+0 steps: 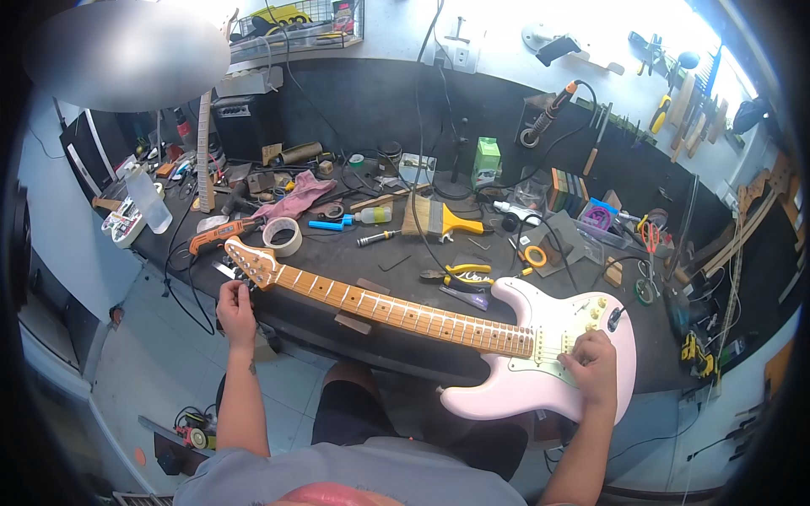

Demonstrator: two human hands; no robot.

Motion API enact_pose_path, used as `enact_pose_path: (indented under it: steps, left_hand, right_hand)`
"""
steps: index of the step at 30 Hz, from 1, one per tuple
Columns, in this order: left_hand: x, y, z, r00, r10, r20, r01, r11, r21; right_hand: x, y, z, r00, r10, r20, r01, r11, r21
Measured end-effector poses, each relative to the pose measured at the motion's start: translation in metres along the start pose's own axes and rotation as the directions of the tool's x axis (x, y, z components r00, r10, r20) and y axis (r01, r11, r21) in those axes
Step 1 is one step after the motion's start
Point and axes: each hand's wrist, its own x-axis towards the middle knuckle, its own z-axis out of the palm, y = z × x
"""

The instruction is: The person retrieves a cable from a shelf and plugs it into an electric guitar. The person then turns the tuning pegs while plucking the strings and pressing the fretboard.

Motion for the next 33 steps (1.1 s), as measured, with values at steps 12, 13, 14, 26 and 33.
enact_pose_path:
  steps: [12,13,14,26,33]
  left_hand:
    - [0.01,0.001,0.004,1.0,0.005,-0.031,-0.002,0.994,0.108]
    - [0.011,0.001,0.005,0.999,-0.004,-0.037,0.008,0.992,0.122]
    - [0.012,0.002,0.005,0.999,-0.036,-0.031,0.039,0.991,0.13]
    - [0.026,0.051,0.005,0.938,-0.345,0.008,0.321,0.88,0.351]
    - [0.028,0.04,0.006,0.925,-0.381,0.016,0.351,0.868,0.35]
  right_hand:
    - [-0.001,0.007,-0.001,0.999,-0.027,-0.019,0.028,0.999,0.018]
    - [-0.001,0.005,0.0,0.999,-0.023,-0.028,0.023,0.999,0.026]
    - [-0.001,0.005,0.0,0.999,-0.018,-0.037,0.019,0.999,0.034]
    - [-0.001,0.003,0.0,0.999,-0.026,-0.033,0.026,1.0,0.007]
    - [-0.001,0.002,-0.001,1.0,-0.008,-0.029,0.008,1.0,0.002]
